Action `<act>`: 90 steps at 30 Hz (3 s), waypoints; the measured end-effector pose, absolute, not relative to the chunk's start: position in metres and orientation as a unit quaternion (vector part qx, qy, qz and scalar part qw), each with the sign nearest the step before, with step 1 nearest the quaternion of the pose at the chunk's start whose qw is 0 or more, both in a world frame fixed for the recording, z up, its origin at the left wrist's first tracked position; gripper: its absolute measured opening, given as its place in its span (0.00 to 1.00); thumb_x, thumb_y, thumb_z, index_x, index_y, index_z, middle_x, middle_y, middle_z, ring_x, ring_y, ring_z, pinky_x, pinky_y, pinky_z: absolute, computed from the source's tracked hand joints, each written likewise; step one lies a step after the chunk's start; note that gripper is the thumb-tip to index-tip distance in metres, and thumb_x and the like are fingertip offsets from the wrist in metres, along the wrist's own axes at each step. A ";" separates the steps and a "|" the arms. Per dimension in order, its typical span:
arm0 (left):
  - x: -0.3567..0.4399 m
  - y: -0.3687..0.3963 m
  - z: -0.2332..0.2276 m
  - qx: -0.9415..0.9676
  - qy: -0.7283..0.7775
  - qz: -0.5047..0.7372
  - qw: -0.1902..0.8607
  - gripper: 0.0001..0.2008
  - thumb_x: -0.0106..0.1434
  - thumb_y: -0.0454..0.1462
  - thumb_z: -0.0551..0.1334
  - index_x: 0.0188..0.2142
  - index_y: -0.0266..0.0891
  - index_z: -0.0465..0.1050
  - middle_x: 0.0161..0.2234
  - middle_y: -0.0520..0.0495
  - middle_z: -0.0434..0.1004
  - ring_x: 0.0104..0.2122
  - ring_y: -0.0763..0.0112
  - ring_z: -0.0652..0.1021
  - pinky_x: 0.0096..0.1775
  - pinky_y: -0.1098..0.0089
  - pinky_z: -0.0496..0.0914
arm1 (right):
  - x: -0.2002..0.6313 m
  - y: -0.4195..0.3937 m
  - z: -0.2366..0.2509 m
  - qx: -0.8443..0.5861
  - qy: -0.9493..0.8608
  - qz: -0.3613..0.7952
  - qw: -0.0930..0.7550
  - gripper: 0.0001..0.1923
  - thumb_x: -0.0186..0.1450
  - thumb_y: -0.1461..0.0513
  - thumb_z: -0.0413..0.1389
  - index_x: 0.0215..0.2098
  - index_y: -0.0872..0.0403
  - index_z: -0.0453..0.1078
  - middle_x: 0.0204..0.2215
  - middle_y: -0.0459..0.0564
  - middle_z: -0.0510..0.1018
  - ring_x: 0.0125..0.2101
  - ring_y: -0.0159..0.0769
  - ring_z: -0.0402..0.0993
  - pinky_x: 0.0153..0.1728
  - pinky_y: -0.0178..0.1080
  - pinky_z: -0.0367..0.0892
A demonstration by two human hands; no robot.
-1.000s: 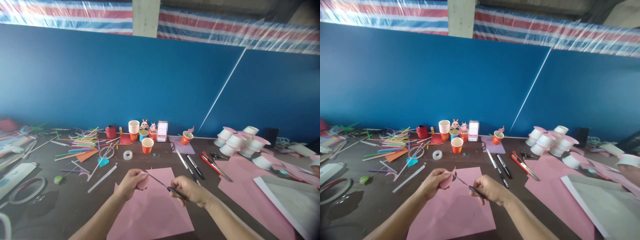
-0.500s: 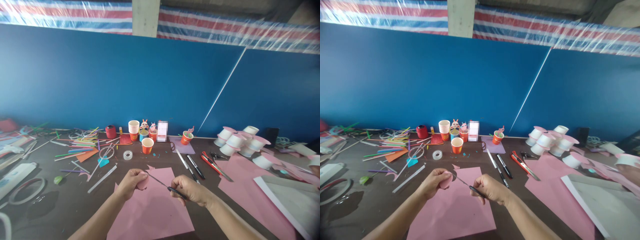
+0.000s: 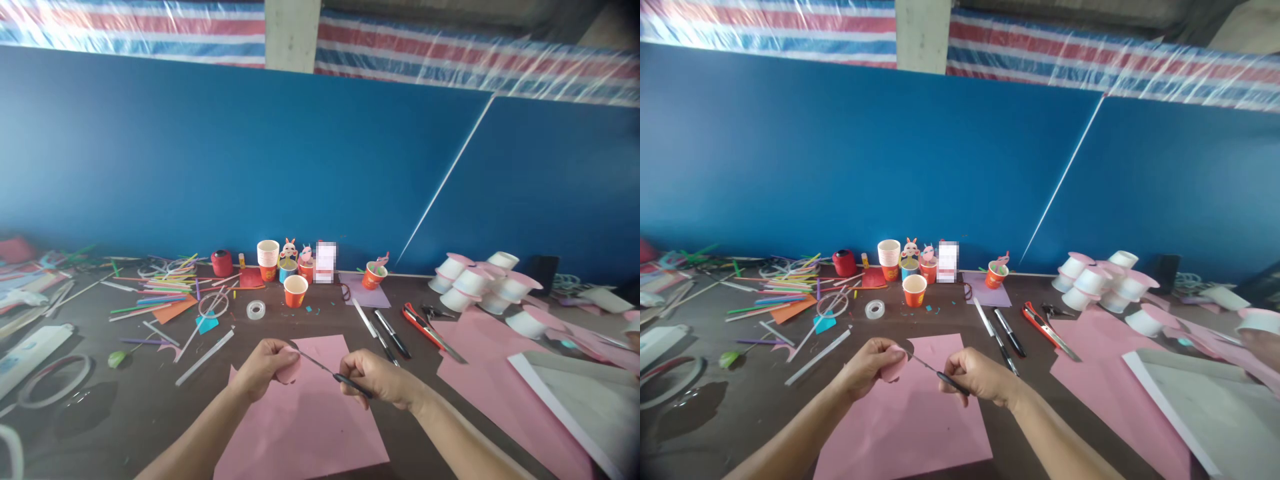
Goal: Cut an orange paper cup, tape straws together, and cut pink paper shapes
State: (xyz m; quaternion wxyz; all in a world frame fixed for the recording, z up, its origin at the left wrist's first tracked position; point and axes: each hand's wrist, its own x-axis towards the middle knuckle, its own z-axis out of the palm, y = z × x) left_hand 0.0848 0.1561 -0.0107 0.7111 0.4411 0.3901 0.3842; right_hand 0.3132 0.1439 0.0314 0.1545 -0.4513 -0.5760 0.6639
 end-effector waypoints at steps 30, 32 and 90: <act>0.089 0.155 -0.009 0.462 0.395 0.364 0.706 0.15 0.47 0.42 0.63 0.15 0.34 0.63 0.13 0.55 0.57 0.15 0.81 0.60 0.19 0.75 0.60 | 0.312 0.142 0.034 -0.468 -0.589 0.641 0.153 0.19 0.48 0.51 0.60 0.23 0.60 0.67 0.17 0.45 0.71 0.15 0.24 0.63 0.15 0.27 0.56; 0.089 0.154 -0.009 0.465 0.395 0.363 0.705 0.15 0.47 0.42 0.63 0.15 0.34 0.62 0.13 0.56 0.55 0.15 0.81 0.60 0.19 0.75 0.60 | 0.312 0.142 0.035 -0.467 -0.591 0.640 0.153 0.19 0.48 0.51 0.59 0.23 0.60 0.67 0.17 0.45 0.71 0.15 0.24 0.62 0.14 0.27 0.55; 0.086 0.158 -0.076 0.459 0.503 0.413 0.605 0.16 0.54 0.40 0.54 0.43 0.39 0.63 0.26 0.50 0.69 0.22 0.74 0.72 0.23 0.74 0.66 | 0.354 0.162 -0.046 -0.700 -0.661 0.150 0.224 0.12 0.54 0.52 0.50 0.31 0.51 0.63 0.22 0.44 0.73 0.24 0.35 0.71 0.23 0.32 0.59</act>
